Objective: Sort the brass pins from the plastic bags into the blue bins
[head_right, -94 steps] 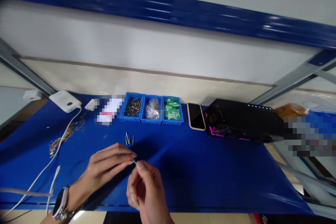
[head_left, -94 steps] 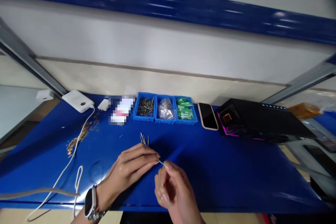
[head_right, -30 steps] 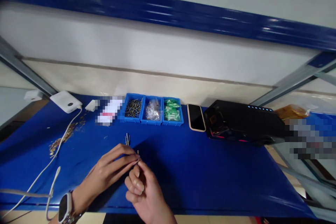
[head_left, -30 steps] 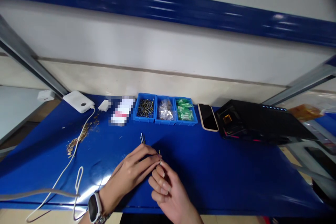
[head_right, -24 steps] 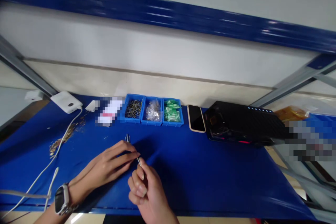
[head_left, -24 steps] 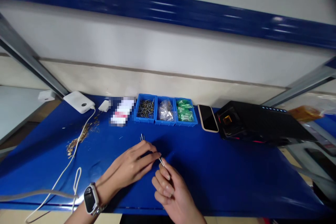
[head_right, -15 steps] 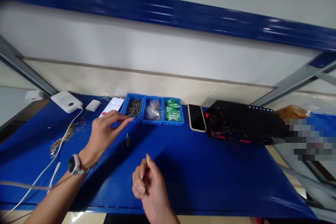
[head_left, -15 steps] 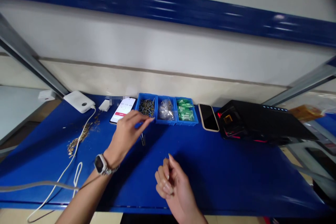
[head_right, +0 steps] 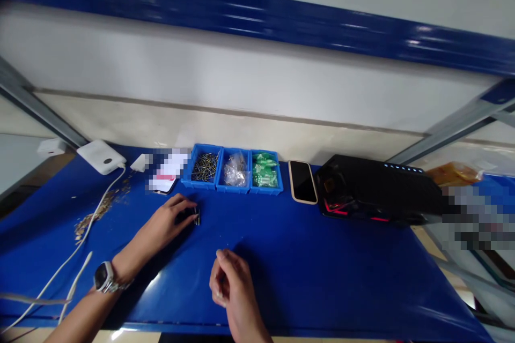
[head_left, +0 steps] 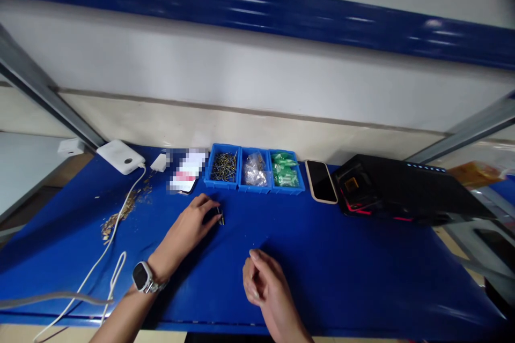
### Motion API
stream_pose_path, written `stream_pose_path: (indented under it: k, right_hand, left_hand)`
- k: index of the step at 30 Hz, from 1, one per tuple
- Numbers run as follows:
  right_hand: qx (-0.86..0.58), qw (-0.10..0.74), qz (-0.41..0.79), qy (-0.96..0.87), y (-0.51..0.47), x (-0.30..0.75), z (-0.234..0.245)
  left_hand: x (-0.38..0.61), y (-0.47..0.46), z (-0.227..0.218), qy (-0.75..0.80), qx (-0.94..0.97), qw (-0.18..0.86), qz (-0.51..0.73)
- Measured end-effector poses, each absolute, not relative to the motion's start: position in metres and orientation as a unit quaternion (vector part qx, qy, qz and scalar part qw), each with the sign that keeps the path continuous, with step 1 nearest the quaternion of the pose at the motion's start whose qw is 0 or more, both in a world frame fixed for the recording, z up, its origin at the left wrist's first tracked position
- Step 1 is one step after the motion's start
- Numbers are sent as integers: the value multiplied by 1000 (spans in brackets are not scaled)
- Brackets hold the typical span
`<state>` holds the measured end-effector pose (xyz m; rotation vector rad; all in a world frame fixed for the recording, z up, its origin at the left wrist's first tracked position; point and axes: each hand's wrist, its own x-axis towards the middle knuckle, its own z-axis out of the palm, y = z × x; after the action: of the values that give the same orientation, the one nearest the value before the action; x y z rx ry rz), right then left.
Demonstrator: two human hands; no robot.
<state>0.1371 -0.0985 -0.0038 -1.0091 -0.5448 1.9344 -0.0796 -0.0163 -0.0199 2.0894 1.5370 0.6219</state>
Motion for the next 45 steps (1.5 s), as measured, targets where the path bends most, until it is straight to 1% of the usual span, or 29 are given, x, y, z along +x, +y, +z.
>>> stream_pose_path:
  k: [5,10,14,18,24,28,32,38,45]
  right_hand:
    - [-412,432,770,-226,-99,136,-4]
    - [-418,427,764,-244,-101,137,-8]
    - [-419,427,758,-258,-102,137,-11]
    - [-425,426,752,-268,-103,136,-11]
    - [-428,425,752,-265,-102,135,-13]
    - [-437,420,743,-285,-103,136,-15]
    - [-461,401,706,-358,-93,138,-9]
    - [-506,427,581,-473,-47,129,-10]
    - [-485,408,592,-499,-21,118,-26]
  left_hand:
    - [-76,-4,-20,544,768,245,233]
    - [-80,-12,-15,506,791,253,232]
    - [-88,-18,-11,464,826,244,204]
    - [-92,-13,-9,459,837,242,173]
    - [-90,-1,-14,460,828,255,193]
    - [-89,-4,-8,465,819,263,210]
    - [-91,-10,0,450,818,260,247]
    - [-84,-15,5,434,827,215,286]
    - [-81,-13,0,411,845,201,277]
